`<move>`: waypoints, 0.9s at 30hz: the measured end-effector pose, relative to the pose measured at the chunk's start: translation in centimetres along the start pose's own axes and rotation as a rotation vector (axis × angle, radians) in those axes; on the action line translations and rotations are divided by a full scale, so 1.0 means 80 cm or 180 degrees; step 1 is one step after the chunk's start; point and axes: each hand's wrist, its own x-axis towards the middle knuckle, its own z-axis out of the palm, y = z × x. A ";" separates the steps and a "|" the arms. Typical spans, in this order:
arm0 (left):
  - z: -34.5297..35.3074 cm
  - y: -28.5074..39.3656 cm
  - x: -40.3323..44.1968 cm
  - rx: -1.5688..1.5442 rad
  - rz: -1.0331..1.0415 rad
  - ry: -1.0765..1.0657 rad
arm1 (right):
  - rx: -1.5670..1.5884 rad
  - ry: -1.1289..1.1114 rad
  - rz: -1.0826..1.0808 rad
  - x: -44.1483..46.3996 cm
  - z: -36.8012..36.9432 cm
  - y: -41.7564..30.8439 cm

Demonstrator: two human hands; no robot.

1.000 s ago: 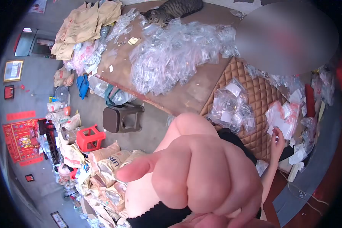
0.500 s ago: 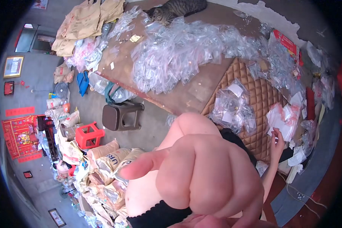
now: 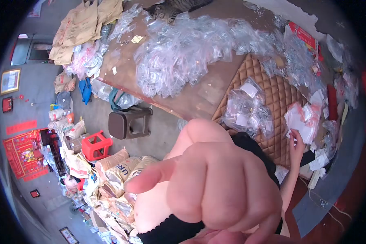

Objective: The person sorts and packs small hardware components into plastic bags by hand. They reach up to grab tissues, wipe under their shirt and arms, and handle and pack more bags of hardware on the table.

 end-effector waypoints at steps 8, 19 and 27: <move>-0.042 0.002 -0.042 0.0431 -0.0214 0.0640 | -0.0160 -0.0029 0.0147 0.016 0.001 0.011; -0.288 -0.035 -0.330 0.6058 -0.4139 -0.0050 | 0.0353 -0.0234 0.0303 0.110 -0.021 0.060; -0.405 -0.071 -0.416 0.6389 -0.4770 -0.1296 | -0.0456 0.0959 -0.0113 0.360 -0.059 0.132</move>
